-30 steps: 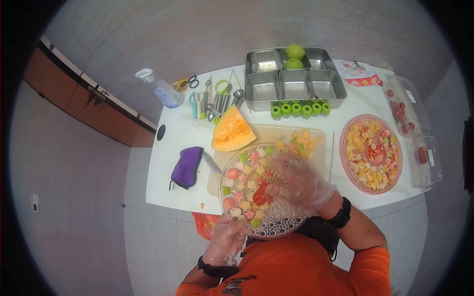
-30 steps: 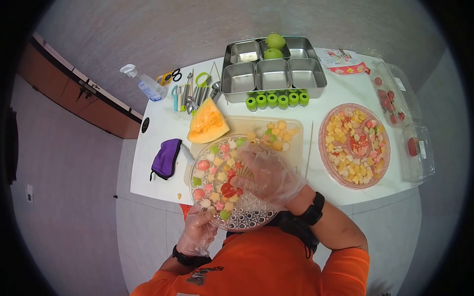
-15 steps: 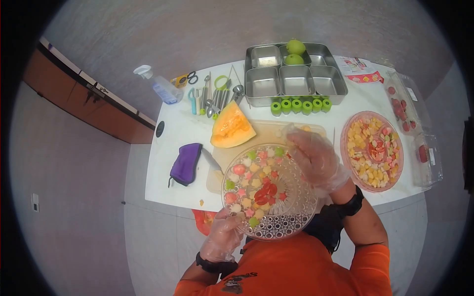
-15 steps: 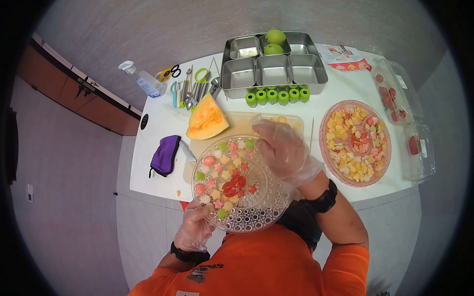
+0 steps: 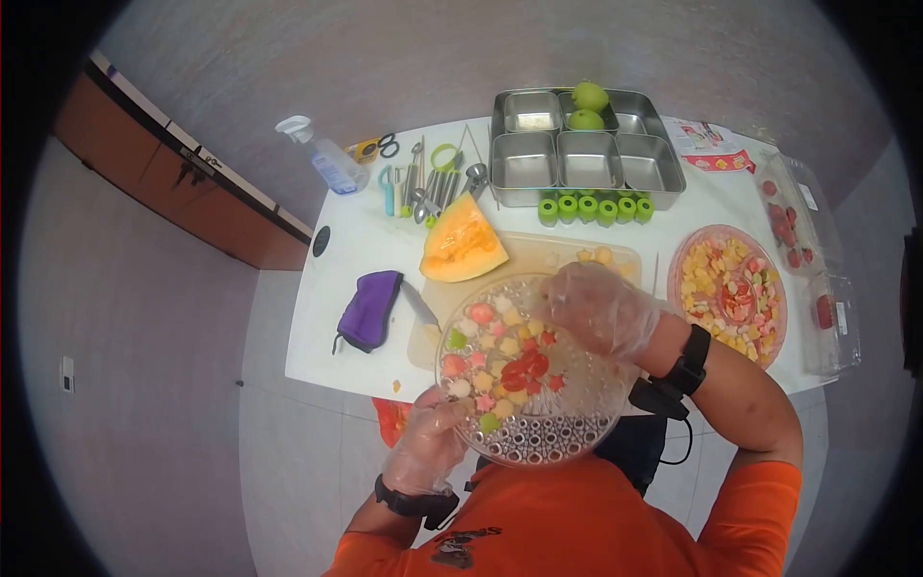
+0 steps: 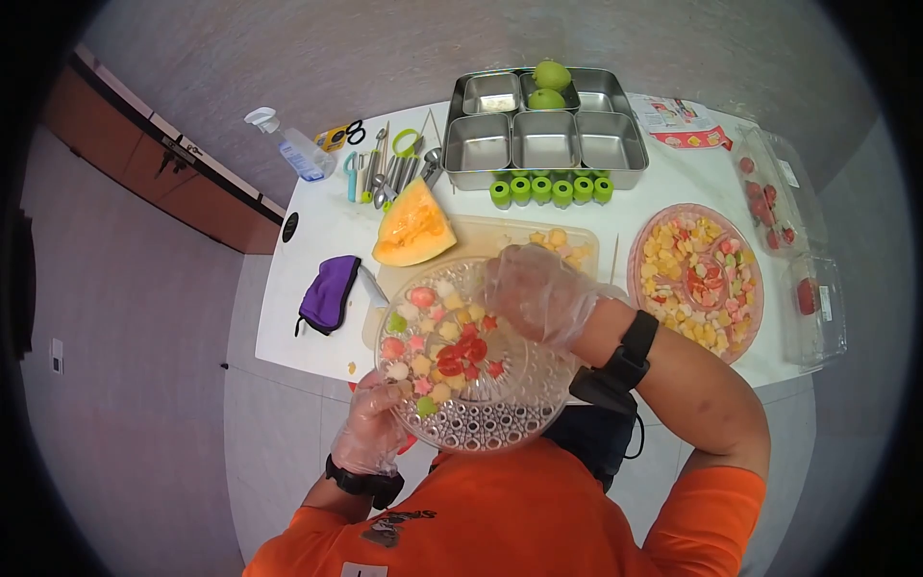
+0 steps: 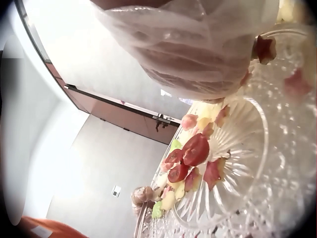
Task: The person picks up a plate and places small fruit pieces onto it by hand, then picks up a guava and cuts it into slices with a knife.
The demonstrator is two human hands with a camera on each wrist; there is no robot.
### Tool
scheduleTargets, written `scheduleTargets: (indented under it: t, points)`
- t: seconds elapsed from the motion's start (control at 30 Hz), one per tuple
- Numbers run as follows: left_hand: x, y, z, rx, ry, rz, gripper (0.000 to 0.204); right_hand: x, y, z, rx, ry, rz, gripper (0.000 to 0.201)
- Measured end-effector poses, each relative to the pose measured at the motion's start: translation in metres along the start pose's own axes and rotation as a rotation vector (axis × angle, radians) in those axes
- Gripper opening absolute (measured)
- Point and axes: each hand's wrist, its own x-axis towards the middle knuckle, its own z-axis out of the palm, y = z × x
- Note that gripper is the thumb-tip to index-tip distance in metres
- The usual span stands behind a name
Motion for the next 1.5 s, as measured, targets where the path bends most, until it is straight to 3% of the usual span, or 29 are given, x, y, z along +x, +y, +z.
scheduleTargets:
  t: [0.1, 0.2, 0.27, 0.4, 0.47, 0.57, 0.67, 0.8, 0.87, 1.0, 1.07, 1.2, 1.3, 1.37, 1.5]
  points:
    - [0.006, 0.009, 0.007, 0.056, 0.019, 0.065, 0.052, -0.002, 0.013, 0.001, 0.083, 0.069, 0.03, 0.019]
    - [0.01, 0.011, 0.01, 0.06, 0.023, 0.11, 0.053, -0.006, 0.028, 0.009, 0.043, 0.009, 0.052, 0.016]
    - [0.01, 0.013, 0.017, 0.148, 0.041, 0.142, 0.07, -0.008, 0.033, 0.008, 0.107, -0.092, 0.127, 0.019]
    - [0.014, 0.011, 0.008, 0.141, 0.051, 0.158, 0.069, -0.013, 0.035, -0.005, 0.191, -0.056, 0.159, 0.021]
    - [0.014, 0.01, 0.004, 0.104, -0.025, 0.191, 0.057, -0.015, 0.022, -0.017, 0.208, 0.201, 0.172, 0.024]
    - [0.015, 0.01, -0.001, 0.046, -0.029, 0.165, 0.058, -0.014, 0.007, -0.009, 0.231, 0.25, 0.053, 0.025]
    - [0.012, 0.011, 0.006, 0.045, 0.0, 0.165, 0.058, -0.018, 0.018, 0.003, 0.162, 0.102, 0.025, 0.014]
    - [0.01, 0.013, 0.005, 0.045, -0.005, 0.154, 0.058, -0.025, 0.026, 0.006, 0.131, 0.132, 0.055, 0.01]
    - [0.008, 0.013, 0.003, 0.103, 0.017, 0.174, 0.058, -0.028, 0.03, 0.015, 0.201, 0.143, 0.178, 0.021]
    - [0.004, 0.014, 0.002, 0.127, 0.01, 0.171, 0.057, -0.017, 0.02, 0.009, 0.142, 0.179, 0.234, 0.021]
    - [0.004, 0.014, 0.0, 0.07, -0.034, 0.155, 0.057, -0.007, 0.004, 0.016, 0.125, 0.502, 0.162, 0.022]
    - [0.004, 0.011, 0.004, 0.121, -0.027, 0.163, 0.059, -0.003, 0.001, 0.023, 0.158, 0.409, 0.173, 0.023]
    - [0.003, 0.01, 0.005, 0.053, -0.034, 0.166, 0.058, -0.015, 0.02, 0.032, 0.144, 0.524, 0.125, 0.023]
    - [0.003, 0.014, 0.005, 0.103, 0.014, 0.146, 0.057, -0.016, 0.025, 0.021, 0.086, 0.305, 0.282, 0.017]
    - [0.005, 0.013, -0.004, 0.014, -0.032, 0.127, 0.055, -0.01, 0.02, 0.019, 0.066, 0.423, 0.299, 0.015]
